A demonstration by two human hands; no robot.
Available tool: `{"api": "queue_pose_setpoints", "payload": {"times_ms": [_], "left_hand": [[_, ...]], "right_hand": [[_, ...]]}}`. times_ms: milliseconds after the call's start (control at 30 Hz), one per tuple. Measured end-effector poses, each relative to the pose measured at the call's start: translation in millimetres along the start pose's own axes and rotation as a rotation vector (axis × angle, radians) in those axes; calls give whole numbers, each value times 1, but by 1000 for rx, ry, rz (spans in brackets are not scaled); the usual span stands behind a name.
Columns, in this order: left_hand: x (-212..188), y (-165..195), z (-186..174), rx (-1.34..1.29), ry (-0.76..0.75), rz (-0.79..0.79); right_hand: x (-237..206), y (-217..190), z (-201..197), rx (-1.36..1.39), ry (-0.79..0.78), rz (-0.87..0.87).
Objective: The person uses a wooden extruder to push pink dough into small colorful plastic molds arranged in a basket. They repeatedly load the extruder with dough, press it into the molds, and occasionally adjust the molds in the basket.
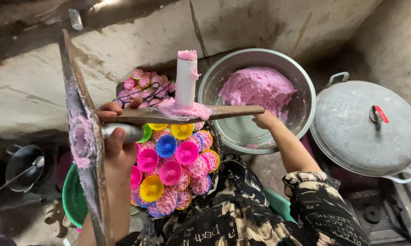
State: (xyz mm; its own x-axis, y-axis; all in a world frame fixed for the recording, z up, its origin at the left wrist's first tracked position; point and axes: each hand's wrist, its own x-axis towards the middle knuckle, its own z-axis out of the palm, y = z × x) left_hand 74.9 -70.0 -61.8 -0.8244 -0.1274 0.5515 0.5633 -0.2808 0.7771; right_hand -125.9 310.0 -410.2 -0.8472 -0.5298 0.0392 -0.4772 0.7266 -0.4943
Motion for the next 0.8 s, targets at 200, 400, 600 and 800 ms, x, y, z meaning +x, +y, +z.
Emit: {"api": "queue_pose_setpoints", "payload": {"times_ms": [200, 400, 600, 800], "left_hand": [[-7, 7, 9, -40, -19, -34], [-20, 9, 4, -4, -128, -49], [9, -64, 17, 485, -298, 2], [41, -173, 60, 953, -347, 10]], "right_hand": [[-16, -7, -2, -9, -200, -1], [-76, -14, -69, 532, -357, 531], [-117, -9, -194, 554, -12, 407], [-150, -49, -311, 614, 165, 195]]}}
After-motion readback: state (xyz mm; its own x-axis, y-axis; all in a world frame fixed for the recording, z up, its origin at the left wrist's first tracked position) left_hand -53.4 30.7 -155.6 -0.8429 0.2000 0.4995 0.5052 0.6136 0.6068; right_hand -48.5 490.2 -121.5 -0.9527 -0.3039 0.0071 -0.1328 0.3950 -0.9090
